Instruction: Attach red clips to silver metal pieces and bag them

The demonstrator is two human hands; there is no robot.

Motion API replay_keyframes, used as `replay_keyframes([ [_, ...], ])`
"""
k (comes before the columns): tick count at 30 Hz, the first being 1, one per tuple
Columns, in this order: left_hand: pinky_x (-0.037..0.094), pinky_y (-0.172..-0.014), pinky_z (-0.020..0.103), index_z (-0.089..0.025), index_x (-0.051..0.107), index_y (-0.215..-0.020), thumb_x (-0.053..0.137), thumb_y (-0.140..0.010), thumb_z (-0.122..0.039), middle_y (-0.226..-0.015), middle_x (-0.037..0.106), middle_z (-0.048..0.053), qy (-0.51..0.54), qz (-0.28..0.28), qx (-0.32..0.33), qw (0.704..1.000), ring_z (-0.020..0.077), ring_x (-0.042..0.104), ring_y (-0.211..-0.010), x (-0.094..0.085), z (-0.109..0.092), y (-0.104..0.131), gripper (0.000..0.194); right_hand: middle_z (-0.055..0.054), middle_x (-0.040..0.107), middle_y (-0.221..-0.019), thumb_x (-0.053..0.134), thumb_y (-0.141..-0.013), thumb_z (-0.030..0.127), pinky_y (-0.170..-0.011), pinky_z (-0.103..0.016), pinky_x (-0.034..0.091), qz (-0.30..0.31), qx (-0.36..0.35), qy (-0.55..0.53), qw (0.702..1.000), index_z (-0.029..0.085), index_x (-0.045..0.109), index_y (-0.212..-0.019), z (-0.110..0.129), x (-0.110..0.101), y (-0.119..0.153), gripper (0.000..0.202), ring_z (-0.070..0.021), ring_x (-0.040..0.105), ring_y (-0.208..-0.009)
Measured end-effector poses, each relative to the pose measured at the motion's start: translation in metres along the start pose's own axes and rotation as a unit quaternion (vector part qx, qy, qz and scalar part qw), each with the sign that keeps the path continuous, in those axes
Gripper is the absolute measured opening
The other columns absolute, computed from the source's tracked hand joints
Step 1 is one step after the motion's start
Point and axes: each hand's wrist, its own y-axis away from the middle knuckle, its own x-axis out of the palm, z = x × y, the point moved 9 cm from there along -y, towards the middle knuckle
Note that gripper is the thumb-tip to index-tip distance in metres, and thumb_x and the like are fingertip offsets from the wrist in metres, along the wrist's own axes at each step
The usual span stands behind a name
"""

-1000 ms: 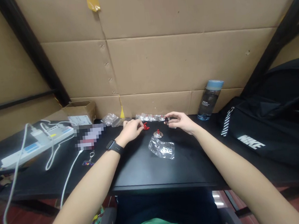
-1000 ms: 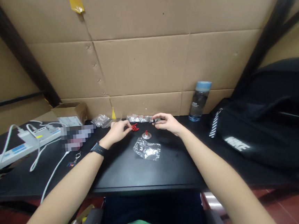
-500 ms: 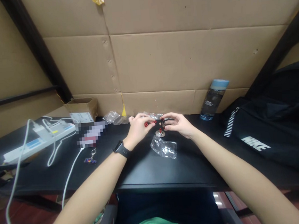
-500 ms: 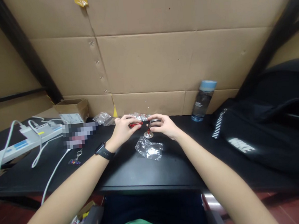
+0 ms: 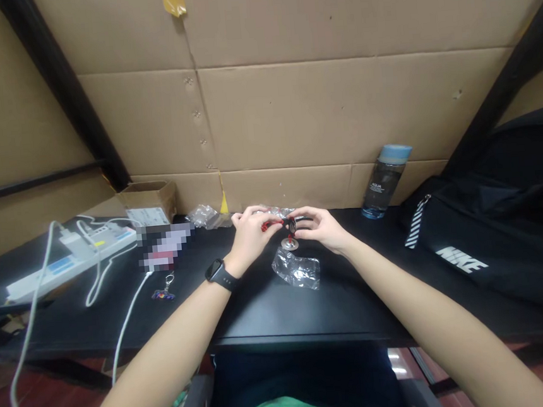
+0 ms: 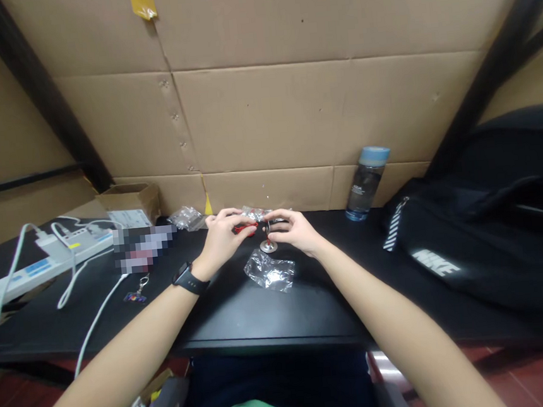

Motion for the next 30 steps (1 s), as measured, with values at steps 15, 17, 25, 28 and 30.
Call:
replay_keyframes([
  [15,0.028,-0.097,0.046,-0.032,0.077,-0.094,0.067,-0.096,-0.041,-0.119,0.065,0.003,-0.017,-0.012,0.038,0.999,0.0275,0.052,-0.12,0.009,-0.019,0.008,0.014,-0.007,0.069,-0.123,0.092,-0.066,0.024,-0.097,-0.043,0.059,0.003,-0.011,-0.033,0.999,0.023,0.072,-0.111,0.002,0.008,0.001,0.05,-0.0227,0.071,-0.1],
  [17,0.028,-0.097,0.045,-0.032,0.078,-0.093,0.069,-0.094,-0.04,-0.118,0.065,0.003,-0.016,-0.027,0.039,0.999,0.027,0.052,-0.12,0.008,-0.02,0.009,0.012,-0.007,0.069,-0.123,0.093,-0.065,0.023,-0.097,-0.043,0.058,-0.002,-0.013,-0.041,0.999,0.023,0.072,-0.111,0.0,0.008,0.0,0.051,-0.0228,0.071,-0.101],
  [25,0.027,-0.094,0.043,-0.031,0.079,-0.088,0.075,-0.09,-0.034,-0.113,0.065,0.003,0.004,-0.064,0.059,0.996,0.0256,0.052,-0.119,0.004,-0.025,0.011,0.006,-0.007,0.07,-0.122,0.095,-0.061,0.021,-0.096,-0.043,0.059,-0.007,-0.011,-0.055,0.998,0.024,0.072,-0.11,-0.002,0.008,0.0,0.054,-0.0224,0.072,-0.099],
  [28,0.027,-0.095,0.044,-0.03,0.079,-0.088,0.075,-0.09,-0.034,-0.112,0.066,0.004,0.009,-0.06,0.062,0.996,0.0264,0.052,-0.118,0.004,-0.025,0.011,0.006,-0.007,0.07,-0.121,0.095,-0.061,0.022,-0.096,-0.044,0.06,-0.014,-0.014,-0.046,0.999,0.024,0.072,-0.109,-0.001,0.008,0.001,0.053,-0.0229,0.072,-0.098],
  [30,0.027,-0.095,0.044,-0.03,0.079,-0.088,0.074,-0.091,-0.033,-0.111,0.066,0.004,0.009,-0.059,0.063,0.996,0.0268,0.052,-0.118,0.004,-0.025,0.011,0.006,-0.008,0.07,-0.121,0.094,-0.062,0.023,-0.097,-0.045,0.06,-0.017,-0.021,-0.039,0.999,0.023,0.071,-0.11,-0.001,0.008,0.001,0.054,-0.024,0.072,-0.1],
])
